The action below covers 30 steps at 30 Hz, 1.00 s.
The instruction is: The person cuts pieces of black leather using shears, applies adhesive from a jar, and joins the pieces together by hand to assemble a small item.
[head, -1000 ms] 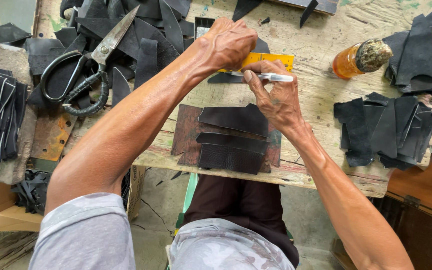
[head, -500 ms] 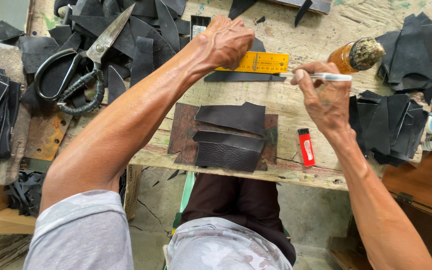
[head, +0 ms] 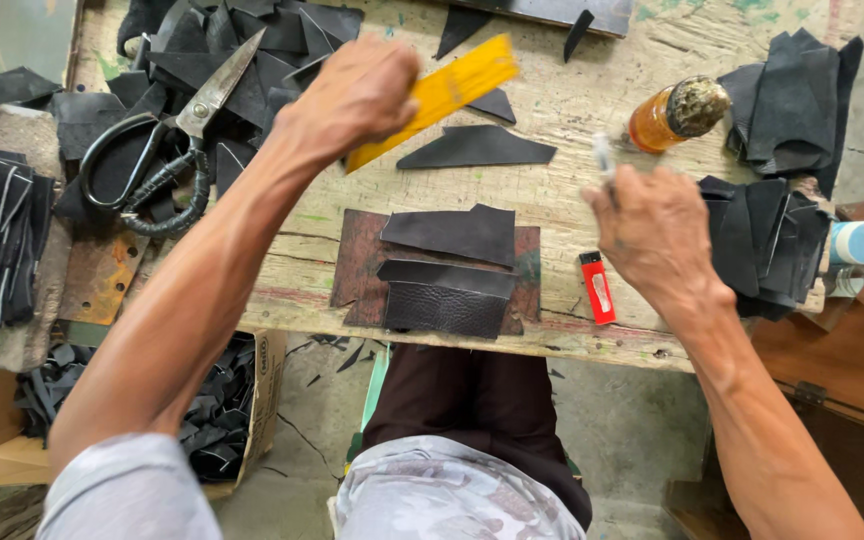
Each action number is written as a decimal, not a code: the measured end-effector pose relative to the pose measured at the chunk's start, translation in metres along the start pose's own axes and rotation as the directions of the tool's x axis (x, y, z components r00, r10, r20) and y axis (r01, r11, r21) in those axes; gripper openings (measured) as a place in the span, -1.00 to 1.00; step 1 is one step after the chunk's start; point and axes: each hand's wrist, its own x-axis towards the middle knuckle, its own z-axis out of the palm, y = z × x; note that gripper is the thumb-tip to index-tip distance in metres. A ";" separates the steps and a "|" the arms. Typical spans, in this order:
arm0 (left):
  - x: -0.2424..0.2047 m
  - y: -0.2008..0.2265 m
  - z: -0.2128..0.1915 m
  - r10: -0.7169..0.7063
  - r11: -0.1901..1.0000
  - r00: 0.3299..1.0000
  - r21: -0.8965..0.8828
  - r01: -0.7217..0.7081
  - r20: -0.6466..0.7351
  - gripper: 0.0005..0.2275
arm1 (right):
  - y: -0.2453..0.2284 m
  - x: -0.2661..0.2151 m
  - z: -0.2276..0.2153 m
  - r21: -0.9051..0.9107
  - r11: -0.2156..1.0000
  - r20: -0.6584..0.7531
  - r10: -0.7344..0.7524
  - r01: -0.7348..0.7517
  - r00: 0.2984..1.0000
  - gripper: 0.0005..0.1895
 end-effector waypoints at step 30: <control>-0.174 0.120 -0.017 -0.483 0.339 0.843 -0.938 -0.070 -0.238 -0.77 | -0.093 0.035 0.001 0.964 0.257 0.057 0.048 -0.067 0.997 -0.80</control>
